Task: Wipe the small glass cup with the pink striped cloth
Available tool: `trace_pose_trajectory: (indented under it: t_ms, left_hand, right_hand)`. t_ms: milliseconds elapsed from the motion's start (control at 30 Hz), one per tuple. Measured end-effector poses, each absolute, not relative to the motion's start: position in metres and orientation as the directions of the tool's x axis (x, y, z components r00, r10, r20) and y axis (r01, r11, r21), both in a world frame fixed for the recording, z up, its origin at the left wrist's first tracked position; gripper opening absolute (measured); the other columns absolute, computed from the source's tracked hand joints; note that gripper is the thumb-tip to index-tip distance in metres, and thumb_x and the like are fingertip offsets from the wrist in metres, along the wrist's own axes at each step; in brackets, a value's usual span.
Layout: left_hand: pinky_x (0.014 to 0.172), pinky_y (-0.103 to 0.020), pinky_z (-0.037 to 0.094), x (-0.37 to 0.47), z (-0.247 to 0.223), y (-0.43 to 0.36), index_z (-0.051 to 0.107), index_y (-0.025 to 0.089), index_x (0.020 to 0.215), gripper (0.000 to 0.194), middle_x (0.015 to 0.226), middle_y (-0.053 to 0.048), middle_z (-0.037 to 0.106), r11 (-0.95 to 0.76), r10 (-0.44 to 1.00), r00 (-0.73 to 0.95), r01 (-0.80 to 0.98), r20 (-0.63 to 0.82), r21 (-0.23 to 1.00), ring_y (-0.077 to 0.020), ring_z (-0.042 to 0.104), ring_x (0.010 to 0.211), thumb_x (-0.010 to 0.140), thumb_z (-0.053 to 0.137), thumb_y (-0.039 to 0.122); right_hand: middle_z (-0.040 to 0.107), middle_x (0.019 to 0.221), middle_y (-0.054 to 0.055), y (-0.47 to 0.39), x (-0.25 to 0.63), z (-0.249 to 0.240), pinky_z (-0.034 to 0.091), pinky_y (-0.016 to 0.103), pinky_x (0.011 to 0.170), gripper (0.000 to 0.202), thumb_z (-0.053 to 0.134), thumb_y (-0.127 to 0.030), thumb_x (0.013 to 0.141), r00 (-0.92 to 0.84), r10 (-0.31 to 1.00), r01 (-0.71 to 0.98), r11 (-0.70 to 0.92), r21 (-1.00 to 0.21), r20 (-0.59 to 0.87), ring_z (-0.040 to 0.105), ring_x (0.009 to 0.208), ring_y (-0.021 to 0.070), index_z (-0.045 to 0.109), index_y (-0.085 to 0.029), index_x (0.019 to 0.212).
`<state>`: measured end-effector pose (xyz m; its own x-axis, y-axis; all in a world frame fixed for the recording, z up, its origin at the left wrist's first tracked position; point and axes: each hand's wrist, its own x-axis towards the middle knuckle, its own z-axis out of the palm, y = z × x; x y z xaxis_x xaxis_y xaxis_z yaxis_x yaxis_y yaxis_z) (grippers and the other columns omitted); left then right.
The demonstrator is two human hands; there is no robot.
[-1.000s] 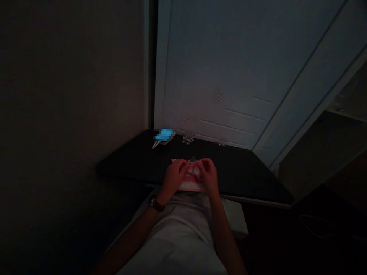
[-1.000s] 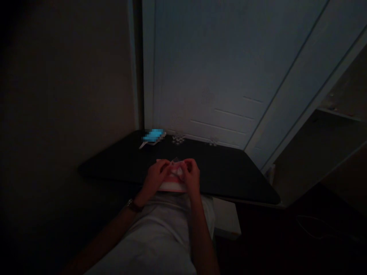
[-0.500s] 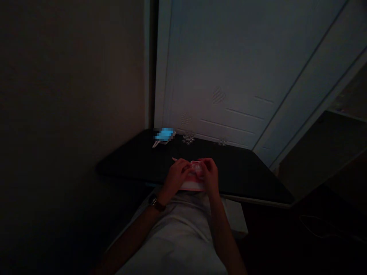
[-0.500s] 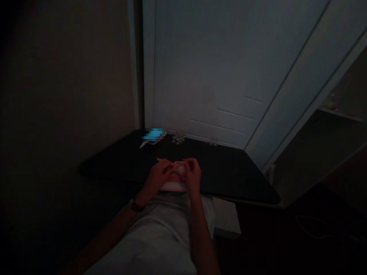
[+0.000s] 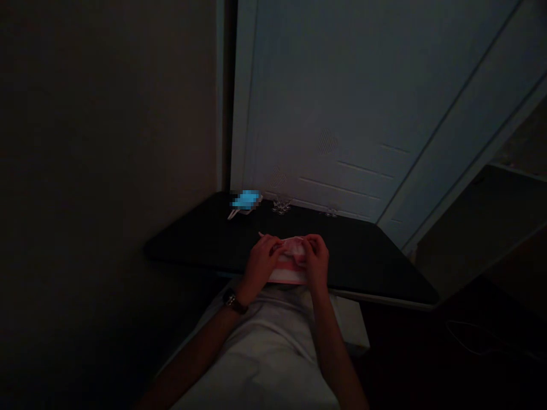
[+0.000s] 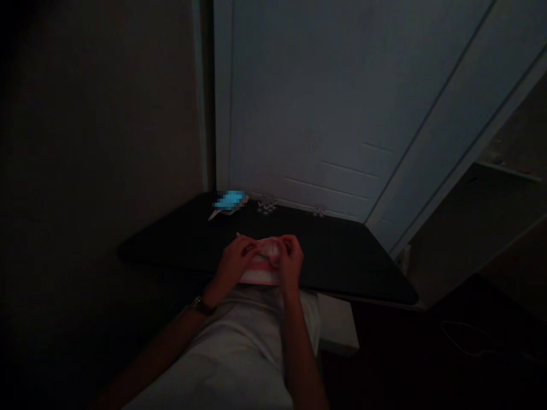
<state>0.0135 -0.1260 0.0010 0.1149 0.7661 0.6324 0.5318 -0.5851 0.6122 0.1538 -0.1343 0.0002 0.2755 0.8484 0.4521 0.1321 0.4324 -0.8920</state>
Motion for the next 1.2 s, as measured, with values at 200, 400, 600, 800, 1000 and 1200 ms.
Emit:
trace_pose_trajectory:
  t_ms: [200,400,600,800,1000,1200]
  left_hand:
    - [0.078,-0.030,0.042,0.0130,-0.0011,-0.1251,0.058,0.019,0.080,0.007,0.084,-0.002,0.060,-0.567,0.760,0.083,0.568,0.644,0.596,-0.0167,0.054,0.082,0.080,0.051,0.021]
    - [0.075,-0.028,0.043,0.0111,0.0012,-0.1278,0.056,0.019,0.082,0.007,0.086,-0.003,0.058,-0.537,0.754,-0.013,0.563,0.657,0.628,-0.0163,0.054,0.082,0.081,0.050,0.020]
    - [0.074,-0.028,0.042,0.0111,0.0031,-0.1273,0.057,0.020,0.077,0.007,0.081,-0.002,0.058,-0.524,0.760,0.003,0.595,0.650,0.610,-0.0165,0.054,0.079,0.080,0.051,0.021]
    - [0.074,-0.028,0.042,0.0125,0.0023,-0.1270,0.057,0.019,0.078,0.008,0.081,-0.002,0.058,-0.534,0.763,0.043,0.603,0.645,0.592,-0.0164,0.054,0.078,0.081,0.051,0.024]
    - [0.078,-0.029,0.042,0.0133,0.0025,-0.1291,0.057,0.020,0.081,0.008,0.086,-0.002,0.059,-0.572,0.751,0.074,0.570,0.656,0.590,-0.0166,0.054,0.084,0.081,0.051,0.024]
    - [0.077,-0.027,0.042,0.0120,0.0008,-0.1275,0.057,0.019,0.082,0.005,0.085,-0.002,0.058,-0.620,0.733,0.111,0.517,0.671,0.591,-0.0155,0.055,0.082,0.080,0.052,0.021]
  right_hand:
    - [0.058,0.079,0.001,-0.1342,0.1531,0.0002,0.042,0.019,0.042,0.023,0.051,-0.040,0.075,0.254,0.878,0.092,0.396,-0.913,0.406,0.054,0.067,0.0143,0.054,-0.020,0.086]
    - [0.058,0.074,0.000,-0.1328,0.1537,-0.0012,0.042,0.020,0.048,0.019,0.051,-0.036,0.076,0.209,0.872,0.155,0.418,-0.895,0.443,0.054,0.064,0.0135,0.056,-0.020,0.083]
    - [0.059,0.075,0.000,-0.1334,0.1527,-0.0013,0.041,0.020,0.048,0.019,0.051,-0.037,0.076,0.225,0.865,0.155,0.422,-0.893,0.448,0.055,0.066,0.0143,0.056,-0.020,0.083]
    - [0.058,0.077,0.001,-0.1344,0.1523,0.0003,0.041,0.020,0.050,0.019,0.051,-0.037,0.076,0.249,0.848,0.181,0.434,-0.882,0.468,0.053,0.068,0.0141,0.057,-0.020,0.082]
    - [0.056,0.078,0.000,-0.1340,0.1532,-0.0009,0.040,0.019,0.048,0.019,0.050,-0.037,0.078,0.264,0.837,0.175,0.448,-0.877,0.480,0.052,0.068,0.0131,0.056,-0.020,0.084]
    - [0.055,0.078,0.000,-0.1347,0.1544,-0.0006,0.041,0.019,0.048,0.020,0.049,-0.037,0.078,0.292,0.829,0.168,0.447,-0.879,0.477,0.051,0.066,0.0127,0.055,-0.019,0.086]
